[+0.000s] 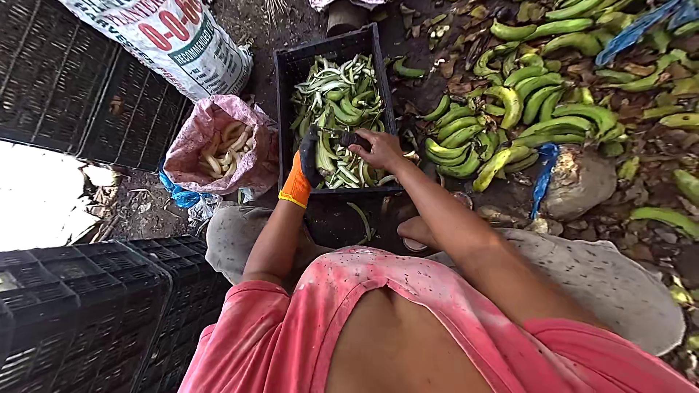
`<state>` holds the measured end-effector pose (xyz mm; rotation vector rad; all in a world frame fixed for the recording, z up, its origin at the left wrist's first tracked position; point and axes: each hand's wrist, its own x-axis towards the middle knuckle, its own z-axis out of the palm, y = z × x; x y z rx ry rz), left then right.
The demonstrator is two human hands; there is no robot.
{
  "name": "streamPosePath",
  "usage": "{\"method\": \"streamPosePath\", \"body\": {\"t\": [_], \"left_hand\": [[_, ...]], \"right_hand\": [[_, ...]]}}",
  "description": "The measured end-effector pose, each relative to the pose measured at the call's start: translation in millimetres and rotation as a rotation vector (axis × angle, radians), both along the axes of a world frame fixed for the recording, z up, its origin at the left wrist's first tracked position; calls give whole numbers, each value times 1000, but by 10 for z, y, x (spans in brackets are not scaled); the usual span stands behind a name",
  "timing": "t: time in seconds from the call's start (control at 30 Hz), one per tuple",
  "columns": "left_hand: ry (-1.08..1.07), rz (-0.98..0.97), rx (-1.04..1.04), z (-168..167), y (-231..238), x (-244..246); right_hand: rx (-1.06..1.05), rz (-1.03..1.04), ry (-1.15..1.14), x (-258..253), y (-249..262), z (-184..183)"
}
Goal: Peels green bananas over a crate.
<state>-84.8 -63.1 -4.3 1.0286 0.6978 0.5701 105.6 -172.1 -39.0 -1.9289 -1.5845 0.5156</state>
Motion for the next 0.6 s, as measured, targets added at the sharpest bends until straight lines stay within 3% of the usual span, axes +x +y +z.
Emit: {"method": "streamPosePath", "body": {"t": [0.23,0.3,0.43,0.6], "left_hand": [[143,16,101,-98,2,-248],[92,39,42,-148,52,-279],[-126,140,-127,-294,266,-268],[-137,307,-52,-182,200,-200]], "right_hand": [[-218,-145,53,425,483,7],[-247,-130,25,571,537,69],[-186,68,-14,370,448,279],[-159,351,-65,-147,168,377]]}}
